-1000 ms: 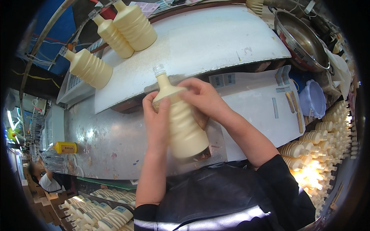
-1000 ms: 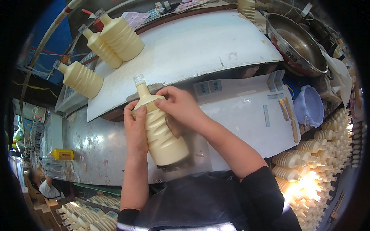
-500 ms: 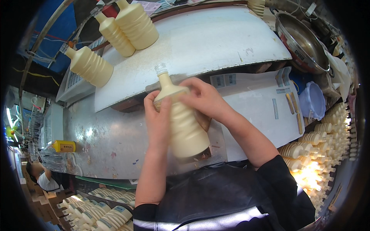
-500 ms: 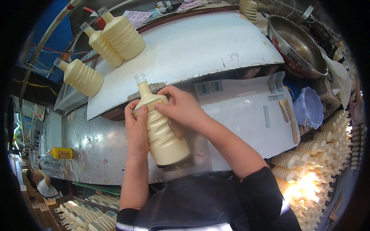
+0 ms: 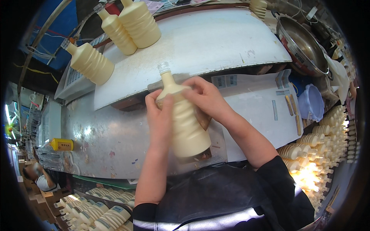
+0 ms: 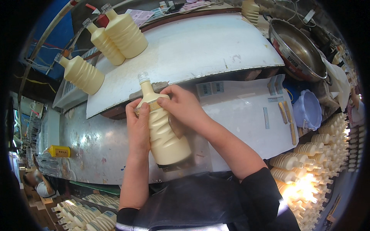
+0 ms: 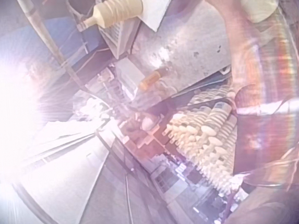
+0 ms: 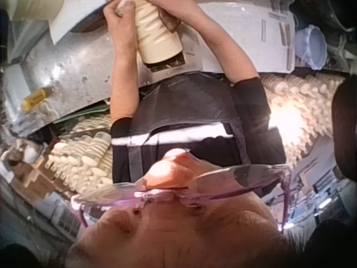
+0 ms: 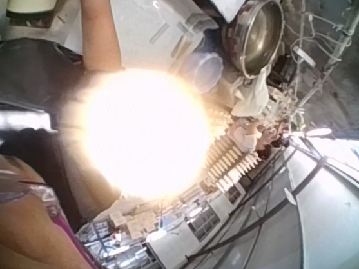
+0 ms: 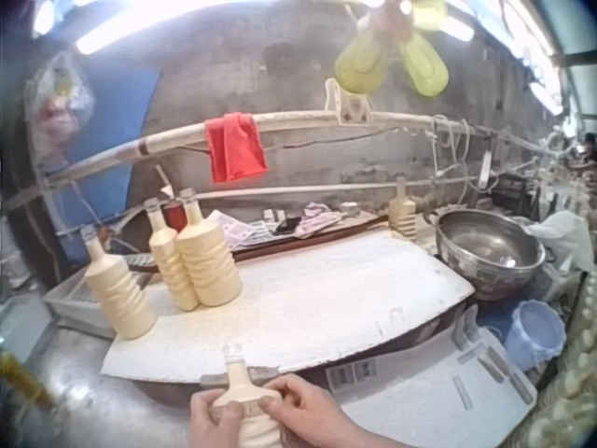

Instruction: The person picks up a plastic bottle, applies a label to its side, and smooths it down. The person repeats this process with multiple bottles, placing each labeled bottle on a nearby surface.

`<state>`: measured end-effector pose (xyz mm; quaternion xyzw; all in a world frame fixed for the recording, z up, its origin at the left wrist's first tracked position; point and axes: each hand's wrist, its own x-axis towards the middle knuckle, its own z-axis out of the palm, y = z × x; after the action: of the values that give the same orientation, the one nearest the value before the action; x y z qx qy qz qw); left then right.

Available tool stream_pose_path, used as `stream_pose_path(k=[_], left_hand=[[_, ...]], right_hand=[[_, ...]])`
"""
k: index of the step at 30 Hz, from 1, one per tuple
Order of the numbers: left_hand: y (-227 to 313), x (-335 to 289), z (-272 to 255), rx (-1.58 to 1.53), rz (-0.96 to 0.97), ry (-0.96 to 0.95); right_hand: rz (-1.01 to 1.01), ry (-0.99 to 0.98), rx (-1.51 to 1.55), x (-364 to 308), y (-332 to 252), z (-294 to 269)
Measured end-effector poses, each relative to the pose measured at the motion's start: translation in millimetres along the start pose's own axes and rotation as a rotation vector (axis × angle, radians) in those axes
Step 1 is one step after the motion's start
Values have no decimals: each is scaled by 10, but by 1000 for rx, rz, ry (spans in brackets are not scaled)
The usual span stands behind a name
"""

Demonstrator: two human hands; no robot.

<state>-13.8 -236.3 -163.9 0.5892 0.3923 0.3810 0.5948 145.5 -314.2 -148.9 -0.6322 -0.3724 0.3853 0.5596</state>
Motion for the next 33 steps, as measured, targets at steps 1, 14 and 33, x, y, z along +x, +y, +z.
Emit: stream_pose_path(k=[1, 14, 33], left_hand=[[3, -1, 1, -5, -2, -1], [24, -16, -6, -38, -37, -4], [47, -35, 15, -25, -57, -43]], right_hand=[[5, -1, 6, 1, 3, 0], [33, -7, 75, -3, 7, 9], [44, -24, 82, 20, -1, 19]])
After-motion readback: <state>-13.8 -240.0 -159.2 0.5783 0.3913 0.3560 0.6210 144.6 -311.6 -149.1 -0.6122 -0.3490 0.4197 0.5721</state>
